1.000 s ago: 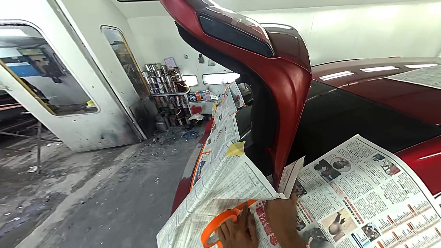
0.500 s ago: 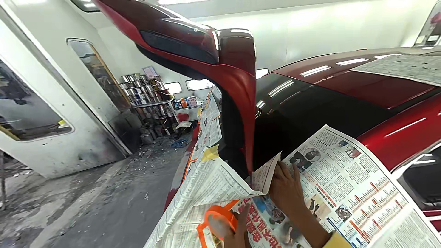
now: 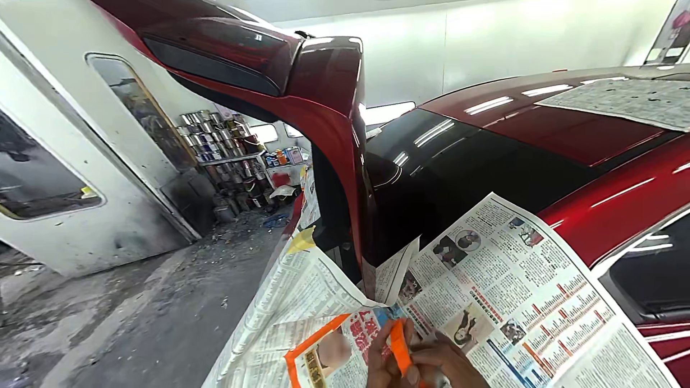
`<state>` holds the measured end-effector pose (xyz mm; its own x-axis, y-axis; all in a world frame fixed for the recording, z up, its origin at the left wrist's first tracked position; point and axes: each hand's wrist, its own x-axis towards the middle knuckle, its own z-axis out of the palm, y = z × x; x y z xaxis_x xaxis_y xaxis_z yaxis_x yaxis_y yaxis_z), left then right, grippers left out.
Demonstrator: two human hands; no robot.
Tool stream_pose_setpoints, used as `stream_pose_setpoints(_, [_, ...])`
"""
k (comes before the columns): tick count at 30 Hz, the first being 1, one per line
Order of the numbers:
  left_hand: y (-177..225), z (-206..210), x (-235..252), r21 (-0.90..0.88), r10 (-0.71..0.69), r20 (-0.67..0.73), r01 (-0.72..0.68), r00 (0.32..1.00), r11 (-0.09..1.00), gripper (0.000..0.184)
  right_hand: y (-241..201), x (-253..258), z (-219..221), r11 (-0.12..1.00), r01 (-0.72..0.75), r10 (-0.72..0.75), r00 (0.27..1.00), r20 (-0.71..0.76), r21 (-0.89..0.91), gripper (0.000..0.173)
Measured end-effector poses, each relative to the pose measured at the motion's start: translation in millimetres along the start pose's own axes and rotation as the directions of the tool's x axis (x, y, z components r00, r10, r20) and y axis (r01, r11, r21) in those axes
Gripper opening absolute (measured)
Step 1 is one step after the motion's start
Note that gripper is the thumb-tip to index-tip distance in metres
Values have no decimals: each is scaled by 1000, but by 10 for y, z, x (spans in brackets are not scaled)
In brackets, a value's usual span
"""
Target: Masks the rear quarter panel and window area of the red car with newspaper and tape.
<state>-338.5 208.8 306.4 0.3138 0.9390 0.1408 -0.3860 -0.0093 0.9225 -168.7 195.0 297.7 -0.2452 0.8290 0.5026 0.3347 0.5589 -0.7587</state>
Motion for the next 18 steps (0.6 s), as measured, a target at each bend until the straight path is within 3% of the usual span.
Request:
stream_pose_setpoints(3, [19,-128,65,320,-56,-43,67,997,945,59,-18,-27,-177,964,57,-42,997,61,-260,28])
stream_pose_setpoints(6, [42,-145,114,285,-114,-47,123,992,951,50,4,21,-334,859,220,-158,973,171,-461,24])
stream_pose_setpoints(9, [-88,-171,183,181,-146,-85,159,986,971,26,67,109,-467,743,358,-234,930,282,-565,21])
stream_pose_setpoints(12, [-231,-259,283,193,-90,-115,111,989,975,12,156,223,-547,668,464,-298,883,362,-582,21])
stream_pose_setpoints(15, [-328,-296,385,457,90,-183,4,979,890,4,195,359,-672,600,543,-331,837,436,-588,25])
stream_pose_setpoints(18, [-414,-311,542,617,241,-317,7,917,787,13,203,580,-906,548,604,-322,791,521,-579,27])
